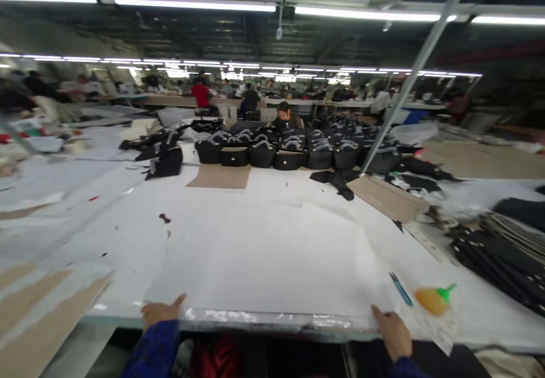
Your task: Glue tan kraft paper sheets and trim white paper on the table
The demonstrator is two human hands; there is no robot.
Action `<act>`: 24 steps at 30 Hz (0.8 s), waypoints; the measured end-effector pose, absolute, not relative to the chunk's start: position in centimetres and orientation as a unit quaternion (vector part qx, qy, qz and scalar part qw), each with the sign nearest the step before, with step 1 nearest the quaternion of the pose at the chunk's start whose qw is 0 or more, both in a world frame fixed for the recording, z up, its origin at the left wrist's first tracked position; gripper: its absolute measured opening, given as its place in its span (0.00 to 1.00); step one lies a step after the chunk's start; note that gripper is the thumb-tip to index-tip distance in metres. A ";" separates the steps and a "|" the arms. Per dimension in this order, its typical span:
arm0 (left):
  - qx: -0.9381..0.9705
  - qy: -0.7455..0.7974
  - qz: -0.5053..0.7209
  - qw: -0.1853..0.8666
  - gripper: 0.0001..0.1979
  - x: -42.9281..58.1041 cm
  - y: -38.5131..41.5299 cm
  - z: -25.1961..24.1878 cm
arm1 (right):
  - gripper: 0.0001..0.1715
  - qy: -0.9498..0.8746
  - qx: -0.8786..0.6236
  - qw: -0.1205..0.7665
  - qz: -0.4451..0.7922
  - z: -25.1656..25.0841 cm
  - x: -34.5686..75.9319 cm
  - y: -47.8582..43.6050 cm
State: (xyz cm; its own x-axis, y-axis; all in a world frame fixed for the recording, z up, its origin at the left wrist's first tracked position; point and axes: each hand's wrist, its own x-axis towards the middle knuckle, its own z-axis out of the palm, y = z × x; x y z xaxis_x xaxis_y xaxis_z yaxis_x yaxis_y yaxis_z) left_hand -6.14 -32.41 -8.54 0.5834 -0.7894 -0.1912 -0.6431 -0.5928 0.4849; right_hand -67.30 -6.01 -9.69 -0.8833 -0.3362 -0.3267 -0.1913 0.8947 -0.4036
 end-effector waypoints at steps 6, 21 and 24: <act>0.652 -0.741 -0.006 0.163 0.28 -13.5 -30.4 -9.7 | 0.24 0.955 -0.111 0.194 -0.196 -9.0 -66.6 -5.2; 0.511 -0.859 0.003 -0.023 0.36 -27.0 -24.8 -16.5 | 0.26 0.952 -0.033 0.154 -0.262 -11.0 -68.1 -4.9; 0.485 -0.875 -0.006 -0.005 0.35 -26.8 -25.1 -16.6 | 0.27 0.942 -0.017 0.149 -0.298 -11.0 -69.7 -4.3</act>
State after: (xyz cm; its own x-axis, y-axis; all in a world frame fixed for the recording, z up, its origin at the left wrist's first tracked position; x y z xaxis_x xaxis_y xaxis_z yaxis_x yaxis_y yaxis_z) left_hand -26.82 -25.07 -16.56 -0.5296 -0.8481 -0.0156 -0.8482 0.5296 0.0062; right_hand -69.66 -4.33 -10.96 -0.9547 -0.1215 -0.2715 0.0569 0.8213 -0.5677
